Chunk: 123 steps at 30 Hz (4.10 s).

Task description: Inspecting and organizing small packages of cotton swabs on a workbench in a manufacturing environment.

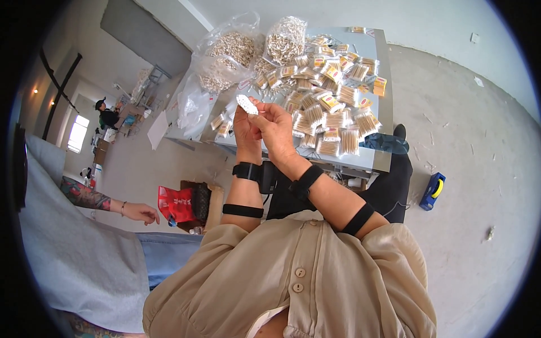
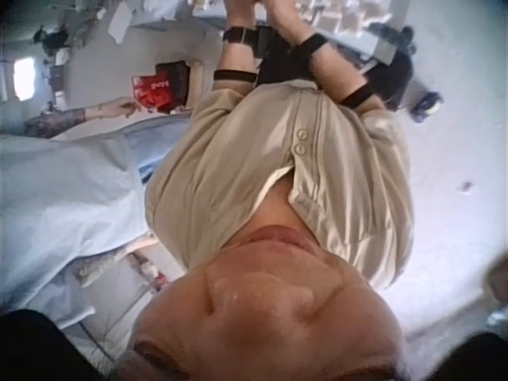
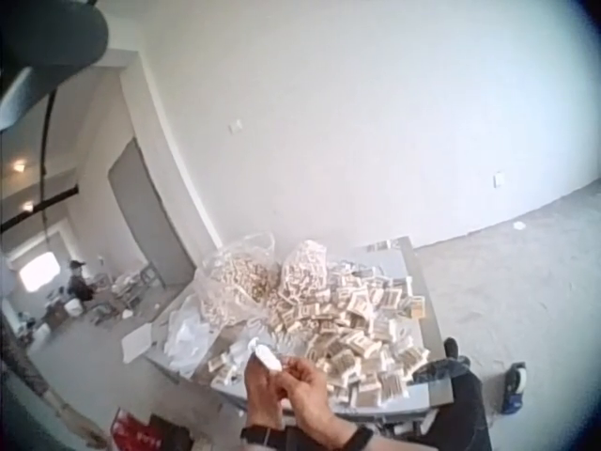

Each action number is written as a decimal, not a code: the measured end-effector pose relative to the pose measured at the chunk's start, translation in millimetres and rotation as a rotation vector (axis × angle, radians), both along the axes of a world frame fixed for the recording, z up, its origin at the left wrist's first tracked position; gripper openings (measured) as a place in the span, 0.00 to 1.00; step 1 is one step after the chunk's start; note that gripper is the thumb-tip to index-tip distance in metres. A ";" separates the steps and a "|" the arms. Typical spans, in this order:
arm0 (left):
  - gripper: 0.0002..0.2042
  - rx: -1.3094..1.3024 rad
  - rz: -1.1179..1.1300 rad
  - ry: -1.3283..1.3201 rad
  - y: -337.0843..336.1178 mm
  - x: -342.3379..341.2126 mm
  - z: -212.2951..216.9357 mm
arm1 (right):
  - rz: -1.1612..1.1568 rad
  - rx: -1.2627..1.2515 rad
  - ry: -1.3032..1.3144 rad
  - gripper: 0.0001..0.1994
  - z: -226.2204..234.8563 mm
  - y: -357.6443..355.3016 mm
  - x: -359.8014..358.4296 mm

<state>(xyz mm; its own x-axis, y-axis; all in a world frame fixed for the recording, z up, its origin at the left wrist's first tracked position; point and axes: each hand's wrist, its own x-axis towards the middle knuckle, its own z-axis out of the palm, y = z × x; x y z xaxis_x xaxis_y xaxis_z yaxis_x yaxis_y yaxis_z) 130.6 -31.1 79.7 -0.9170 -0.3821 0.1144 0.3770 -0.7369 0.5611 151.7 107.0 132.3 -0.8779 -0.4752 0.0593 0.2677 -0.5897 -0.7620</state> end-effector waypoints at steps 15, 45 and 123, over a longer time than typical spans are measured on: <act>0.06 -0.134 0.123 -0.064 -10.4 0.5 24.1 | -0.018 -0.035 0.002 0.08 20.3 -24.7 -8.2; 0.09 -0.138 0.174 -0.038 -18.8 0.9 45.7 | -0.046 0.037 -0.040 0.09 40.7 -43.0 -17.4; 0.05 -0.015 -0.297 0.046 90.4 -76.9 9.4 | -0.259 -0.135 0.050 0.09 6.0 89.6 -23.4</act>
